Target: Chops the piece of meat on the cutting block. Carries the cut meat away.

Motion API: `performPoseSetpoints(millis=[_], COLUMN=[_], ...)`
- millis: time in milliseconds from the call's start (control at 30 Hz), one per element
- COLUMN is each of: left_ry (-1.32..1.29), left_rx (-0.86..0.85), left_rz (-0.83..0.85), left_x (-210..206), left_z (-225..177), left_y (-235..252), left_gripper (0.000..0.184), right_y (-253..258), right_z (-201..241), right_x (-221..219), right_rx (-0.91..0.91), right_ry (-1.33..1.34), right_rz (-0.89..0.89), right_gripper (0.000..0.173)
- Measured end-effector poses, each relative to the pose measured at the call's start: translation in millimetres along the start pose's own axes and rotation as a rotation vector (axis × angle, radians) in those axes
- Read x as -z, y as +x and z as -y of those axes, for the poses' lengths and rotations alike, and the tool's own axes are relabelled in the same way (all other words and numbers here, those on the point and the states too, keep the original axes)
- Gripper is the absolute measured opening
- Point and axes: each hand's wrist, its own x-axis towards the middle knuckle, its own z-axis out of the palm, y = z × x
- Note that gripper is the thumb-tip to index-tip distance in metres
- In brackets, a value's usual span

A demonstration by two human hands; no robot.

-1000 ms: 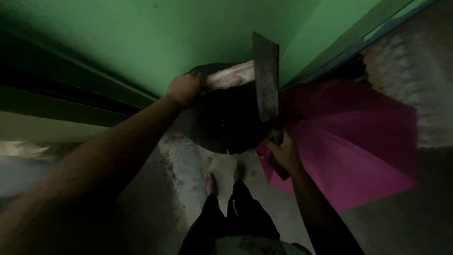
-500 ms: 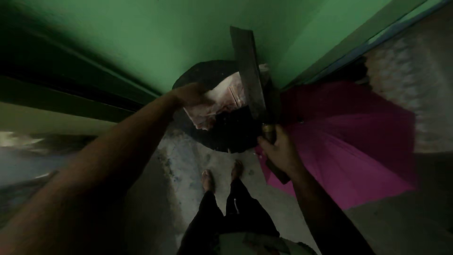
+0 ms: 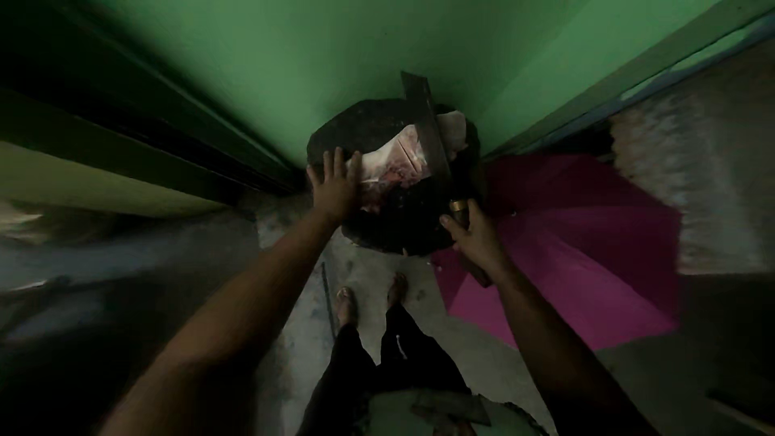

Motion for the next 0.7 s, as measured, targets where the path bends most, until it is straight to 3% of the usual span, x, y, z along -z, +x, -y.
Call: performPoseSetpoints(millis=[133,233,500,700], left_ry=[-0.053,-0.087,-0.070,-0.123], left_rx=[0.055,0.096,0.076,0.053], left_rz=[-0.151,-0.144,-0.174,-0.237], left_x=[-15,-23,-32,-37], left_z=[2,1,6,12], left_y=[-13,-22,-23,-23], left_gripper=[0.103,0.111,0.107,0.116], right_y=[-13,-21,2,-18], right_z=[12,21,17,23], right_x=[-4,-10,-34,-22], right_rx=[0.007,0.036,0.000,0.077], right_ry=[0.022,-0.012,-0.229,-0.008], right_rz=[-0.082,-0.118,-0.148,-0.129], right_gripper=[0.050,0.049,0.049,0.046])
